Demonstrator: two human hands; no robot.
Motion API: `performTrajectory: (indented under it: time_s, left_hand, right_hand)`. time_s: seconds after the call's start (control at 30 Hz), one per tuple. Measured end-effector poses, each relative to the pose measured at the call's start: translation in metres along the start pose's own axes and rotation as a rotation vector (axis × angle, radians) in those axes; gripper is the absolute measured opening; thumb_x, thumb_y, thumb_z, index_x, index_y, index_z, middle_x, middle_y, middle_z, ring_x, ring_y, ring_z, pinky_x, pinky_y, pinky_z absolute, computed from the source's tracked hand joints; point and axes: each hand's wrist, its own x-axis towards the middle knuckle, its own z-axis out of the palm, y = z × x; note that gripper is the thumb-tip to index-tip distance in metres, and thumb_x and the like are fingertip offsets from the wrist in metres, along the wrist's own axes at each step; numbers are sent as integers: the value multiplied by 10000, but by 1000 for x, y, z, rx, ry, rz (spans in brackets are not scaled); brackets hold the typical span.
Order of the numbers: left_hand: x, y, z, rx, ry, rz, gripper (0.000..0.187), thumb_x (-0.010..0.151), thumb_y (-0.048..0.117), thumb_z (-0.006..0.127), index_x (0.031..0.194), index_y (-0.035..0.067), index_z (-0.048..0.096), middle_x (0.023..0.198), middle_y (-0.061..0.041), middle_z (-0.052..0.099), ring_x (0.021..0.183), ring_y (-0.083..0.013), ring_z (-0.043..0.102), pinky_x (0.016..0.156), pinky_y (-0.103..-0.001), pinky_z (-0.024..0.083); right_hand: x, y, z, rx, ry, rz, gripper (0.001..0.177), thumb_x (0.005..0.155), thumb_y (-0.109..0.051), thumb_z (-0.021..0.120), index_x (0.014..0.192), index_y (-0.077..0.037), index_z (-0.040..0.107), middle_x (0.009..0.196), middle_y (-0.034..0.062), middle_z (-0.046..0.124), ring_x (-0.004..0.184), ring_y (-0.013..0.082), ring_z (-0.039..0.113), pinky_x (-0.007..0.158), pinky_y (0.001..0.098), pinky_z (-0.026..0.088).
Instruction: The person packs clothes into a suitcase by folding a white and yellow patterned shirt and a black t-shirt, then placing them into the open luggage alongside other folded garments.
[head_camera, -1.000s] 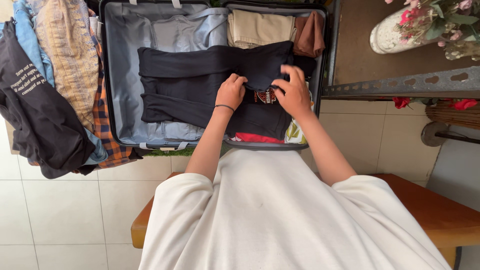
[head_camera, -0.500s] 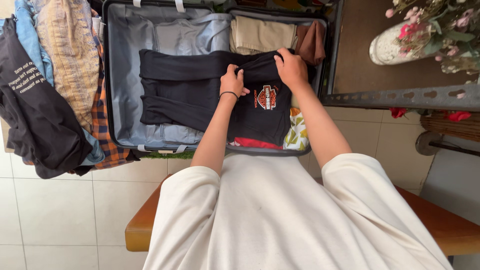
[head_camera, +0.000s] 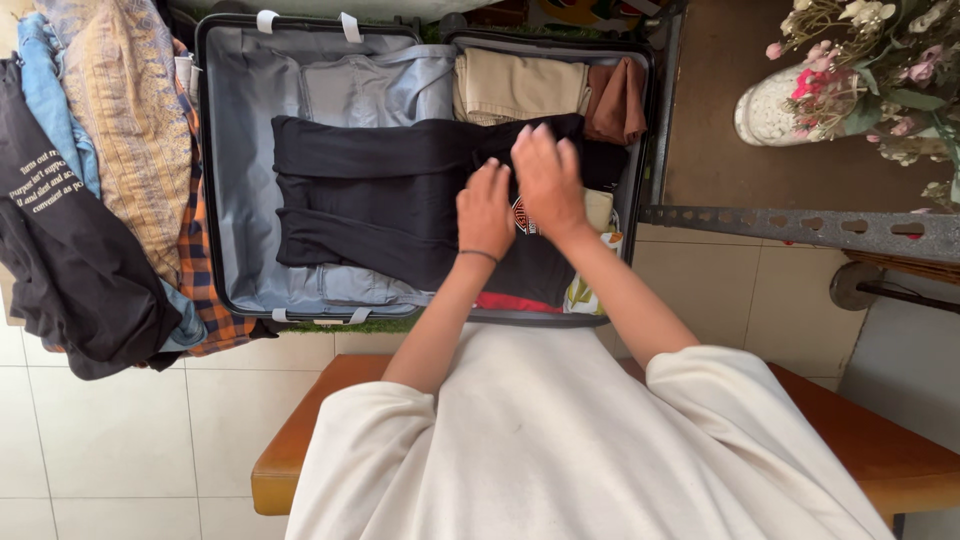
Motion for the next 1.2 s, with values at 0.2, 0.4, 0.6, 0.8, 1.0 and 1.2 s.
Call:
performTrajectory:
  time_s: [0.2,0.4,0.6,0.8,1.0,1.2]
  left_hand:
    - [-3,-19,32,370,-190,242,753,984,381,547,1592,-9,334,1679,-181,290,1575,-321,205,1278,-522,128]
    - [17,-37,18,631,-295,142,865,977,585,470,1595,3,302,1692,-152,227,1581,-293,124,1273,-497,18]
    - [6,-36,18,582,-252,265,797,1002,524,462,1599,10,343,1707,-151,233,1589,-292,121,1278,-501,22]
    - [8,-30,53,491,-281,395,715,1021,432,442,1600,25,347,1706,-124,233,1590,-267,138,1283,-498,30]
    - [13,-45,41,629,-438,324,750,1005,486,395,1595,31,306,1697,-119,216,1571,-253,143,1255,-511,-9]
    - [8,-49,24,687,-449,310,760,1018,529,387,1584,24,338,1678,-129,269,1556,-251,190,1258,-513,-26]
  right_hand:
    - [-31,-6,33,169,-322,12,612,1004,-384,551,1467,16,545,1605,166,424,1546,311,263,1232,616,135]
    - [-48,21,34,47,-266,82,600,1046,-404,550,1507,-22,542,1640,108,427,1557,301,264,1248,632,117]
    - [-46,15,21,50,-204,128,610,1027,-356,585,1519,2,540,1634,141,435,1554,318,272,1245,609,137]
    - [-43,-8,34,82,-239,-40,572,1020,-350,562,1483,-14,556,1619,123,447,1562,299,268,1258,601,131]
    - [-58,18,34,-22,-282,-14,564,1035,-355,546,1509,-48,535,1642,76,421,1557,279,278,1238,628,122]
    - [-72,27,27,134,-235,123,564,1061,-305,553,1543,-18,498,1677,93,371,1546,345,283,1236,637,122]
